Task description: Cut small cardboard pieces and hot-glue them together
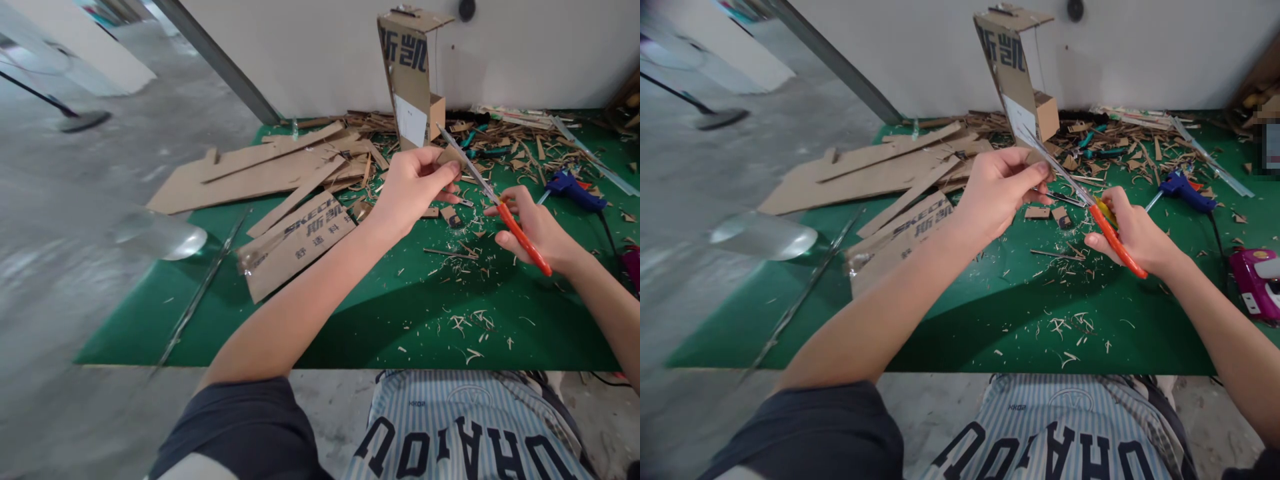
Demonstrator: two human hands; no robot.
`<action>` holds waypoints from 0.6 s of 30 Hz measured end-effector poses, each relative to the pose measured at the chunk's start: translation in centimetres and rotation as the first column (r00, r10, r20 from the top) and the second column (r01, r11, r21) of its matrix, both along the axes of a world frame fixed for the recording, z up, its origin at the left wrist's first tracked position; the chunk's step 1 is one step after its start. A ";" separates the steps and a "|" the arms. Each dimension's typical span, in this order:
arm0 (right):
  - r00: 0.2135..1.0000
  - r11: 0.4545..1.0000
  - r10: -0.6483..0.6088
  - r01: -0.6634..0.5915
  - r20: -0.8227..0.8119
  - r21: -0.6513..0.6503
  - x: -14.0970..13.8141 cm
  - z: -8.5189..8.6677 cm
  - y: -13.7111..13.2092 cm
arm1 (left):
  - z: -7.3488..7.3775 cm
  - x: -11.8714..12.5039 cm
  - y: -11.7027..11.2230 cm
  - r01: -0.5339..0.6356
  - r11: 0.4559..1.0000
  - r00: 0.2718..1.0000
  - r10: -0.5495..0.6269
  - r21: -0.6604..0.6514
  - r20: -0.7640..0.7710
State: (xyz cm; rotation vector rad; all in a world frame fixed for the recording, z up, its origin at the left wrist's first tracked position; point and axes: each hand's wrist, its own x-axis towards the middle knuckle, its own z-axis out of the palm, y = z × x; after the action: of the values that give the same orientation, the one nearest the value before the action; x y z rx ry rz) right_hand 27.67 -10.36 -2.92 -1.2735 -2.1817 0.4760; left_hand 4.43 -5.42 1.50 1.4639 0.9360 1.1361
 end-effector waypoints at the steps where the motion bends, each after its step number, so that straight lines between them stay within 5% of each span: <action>1: 1.000 1.000 -0.001 0.001 0.000 0.002 0.0 0.0 0.0 | 0.0 0.0 -0.1 0.008 1.000 1.000 -0.008 -0.001 0.000; 18: 0.994 0.999 -0.009 0.014 0.106 -0.042 -0.2 0.3 0.0 | 0.5 0.0 -0.2 -0.015 1.000 0.999 0.014 -0.016 -0.038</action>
State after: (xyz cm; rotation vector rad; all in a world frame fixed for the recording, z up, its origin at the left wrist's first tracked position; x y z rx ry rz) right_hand 27.43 -10.40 -2.60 -1.3618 -2.2614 0.4619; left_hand 4.41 -5.67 2.01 1.4720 0.9814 1.1117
